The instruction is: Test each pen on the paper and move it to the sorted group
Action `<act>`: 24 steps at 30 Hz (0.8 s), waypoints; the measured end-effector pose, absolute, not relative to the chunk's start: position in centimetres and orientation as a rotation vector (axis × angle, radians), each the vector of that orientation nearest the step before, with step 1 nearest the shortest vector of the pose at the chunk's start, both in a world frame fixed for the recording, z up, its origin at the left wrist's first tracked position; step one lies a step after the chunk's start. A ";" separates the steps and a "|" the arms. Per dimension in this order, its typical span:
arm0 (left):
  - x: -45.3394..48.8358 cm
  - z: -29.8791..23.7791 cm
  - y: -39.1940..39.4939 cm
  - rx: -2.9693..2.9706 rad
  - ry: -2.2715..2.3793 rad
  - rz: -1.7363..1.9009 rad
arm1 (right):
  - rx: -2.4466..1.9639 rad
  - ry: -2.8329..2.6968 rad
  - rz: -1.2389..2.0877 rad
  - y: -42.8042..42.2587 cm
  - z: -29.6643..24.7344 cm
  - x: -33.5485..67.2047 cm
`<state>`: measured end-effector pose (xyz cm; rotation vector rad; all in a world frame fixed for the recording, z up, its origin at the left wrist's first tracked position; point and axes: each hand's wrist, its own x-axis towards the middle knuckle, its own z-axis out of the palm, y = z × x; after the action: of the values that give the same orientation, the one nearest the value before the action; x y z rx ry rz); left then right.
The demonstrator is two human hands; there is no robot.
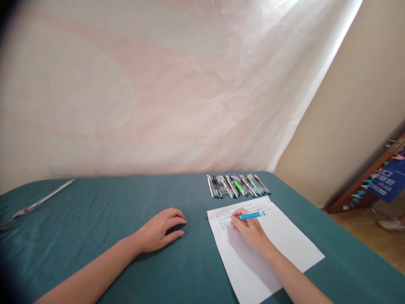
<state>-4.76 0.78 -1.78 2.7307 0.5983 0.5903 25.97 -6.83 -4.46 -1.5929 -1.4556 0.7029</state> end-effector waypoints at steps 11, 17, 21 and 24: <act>-4.5 -1.9 0.9 2.733 0.620 0.559 | -1.618 -1.603 0.461 -7.2 -5.4 26.0; -4.5 -2.0 1.0 2.747 0.611 0.551 | -1.568 -1.654 0.461 -7.1 -5.5 25.6; -4.5 -2.0 1.0 2.724 0.624 0.568 | -1.577 -1.657 0.468 -7.2 -5.5 25.8; -4.4 -1.9 0.9 2.719 0.624 0.557 | -1.580 -1.670 0.474 -7.2 -5.5 25.9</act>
<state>-4.45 0.92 -1.90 2.7189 0.6239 0.5569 25.89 -7.17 -5.51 -1.5797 -1.6701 0.4739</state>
